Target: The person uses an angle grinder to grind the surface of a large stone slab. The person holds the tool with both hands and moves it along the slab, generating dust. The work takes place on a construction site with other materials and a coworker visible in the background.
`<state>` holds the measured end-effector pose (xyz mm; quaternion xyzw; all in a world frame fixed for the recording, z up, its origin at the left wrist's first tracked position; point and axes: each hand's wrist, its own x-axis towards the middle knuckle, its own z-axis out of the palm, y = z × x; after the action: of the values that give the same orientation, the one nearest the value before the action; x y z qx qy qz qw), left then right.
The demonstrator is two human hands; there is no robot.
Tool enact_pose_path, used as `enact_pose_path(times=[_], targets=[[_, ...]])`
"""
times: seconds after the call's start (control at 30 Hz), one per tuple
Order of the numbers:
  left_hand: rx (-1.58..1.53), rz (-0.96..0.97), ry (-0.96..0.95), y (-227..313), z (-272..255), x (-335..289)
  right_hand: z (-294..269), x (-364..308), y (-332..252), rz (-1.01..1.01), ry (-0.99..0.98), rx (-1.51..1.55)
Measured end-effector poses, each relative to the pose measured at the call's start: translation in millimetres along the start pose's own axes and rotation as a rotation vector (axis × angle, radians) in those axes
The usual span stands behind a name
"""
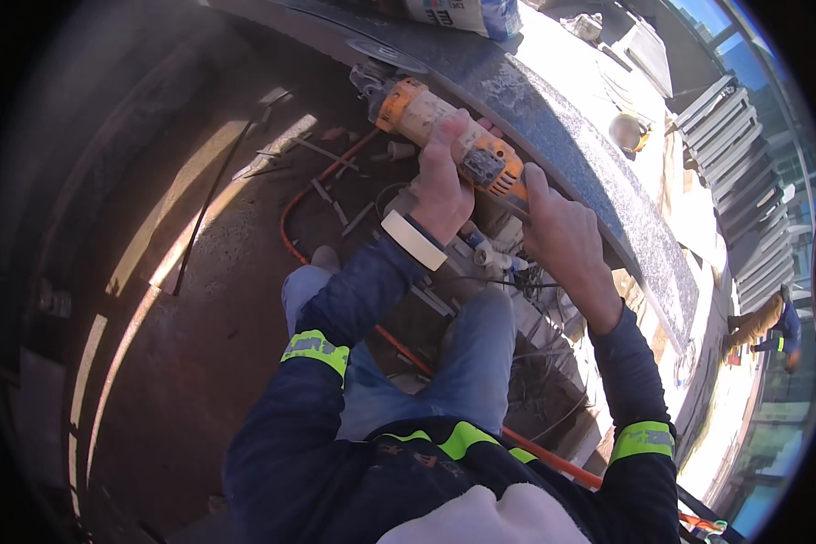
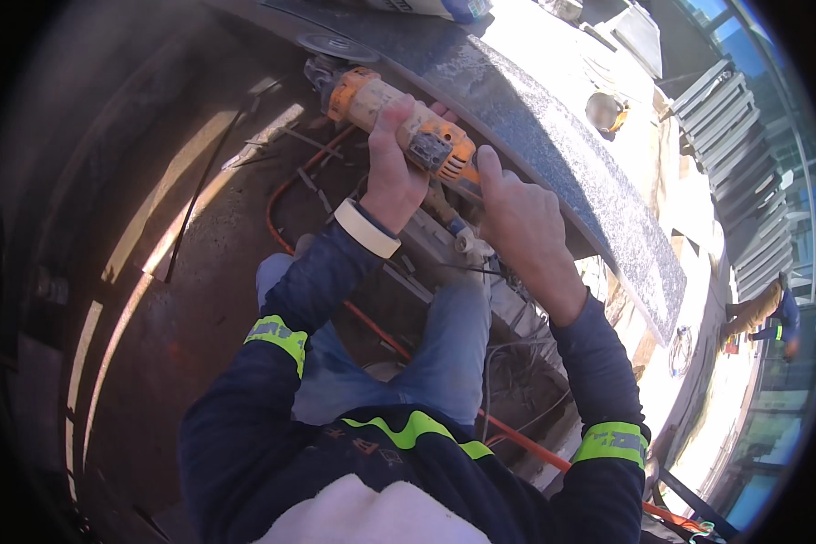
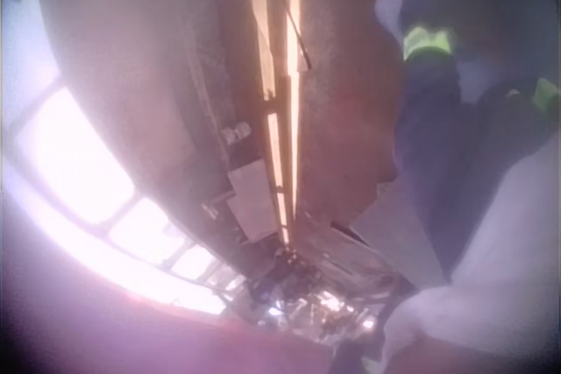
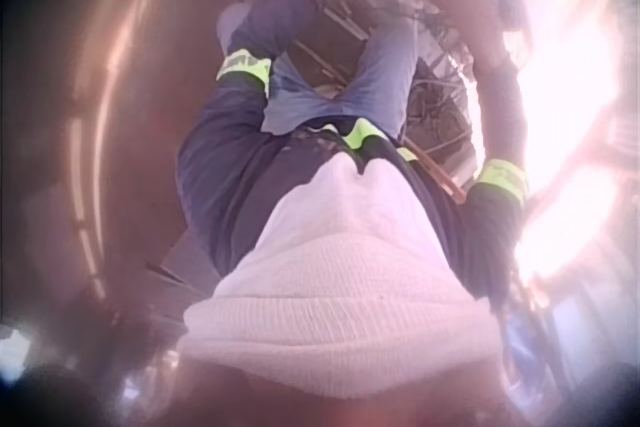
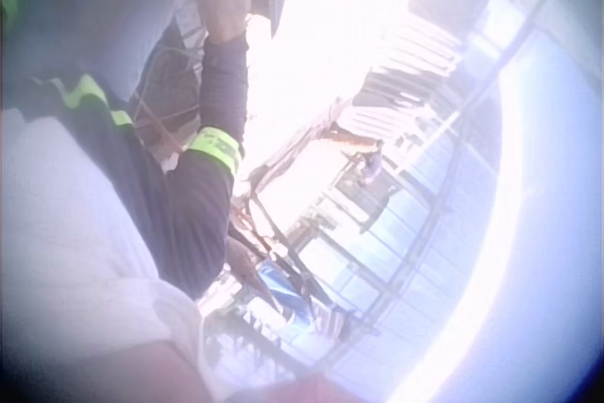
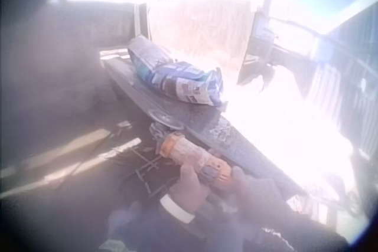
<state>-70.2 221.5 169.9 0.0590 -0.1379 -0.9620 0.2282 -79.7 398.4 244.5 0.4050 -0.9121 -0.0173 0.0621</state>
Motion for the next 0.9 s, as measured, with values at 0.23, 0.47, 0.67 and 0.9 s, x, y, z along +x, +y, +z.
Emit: enact_pose_path(times=[0.23, 0.47, 0.67, 0.9], targets=[[0.005, -0.010, -0.084, 9, -11, 28, 14, 23, 5, -0.047, 0.059, 0.010], [-0.027, -0.007, -0.060, 22, -23, 51, 21, 45, -7, -0.045, 0.041, 0.005], [0.006, 0.004, -0.068, 34, -26, 63, 21, 57, -16, -0.035, 0.033, -0.012], [-0.060, -0.002, -0.041, 14, -4, 24, 7, 26, -7, 0.015, -0.010, -0.014]])
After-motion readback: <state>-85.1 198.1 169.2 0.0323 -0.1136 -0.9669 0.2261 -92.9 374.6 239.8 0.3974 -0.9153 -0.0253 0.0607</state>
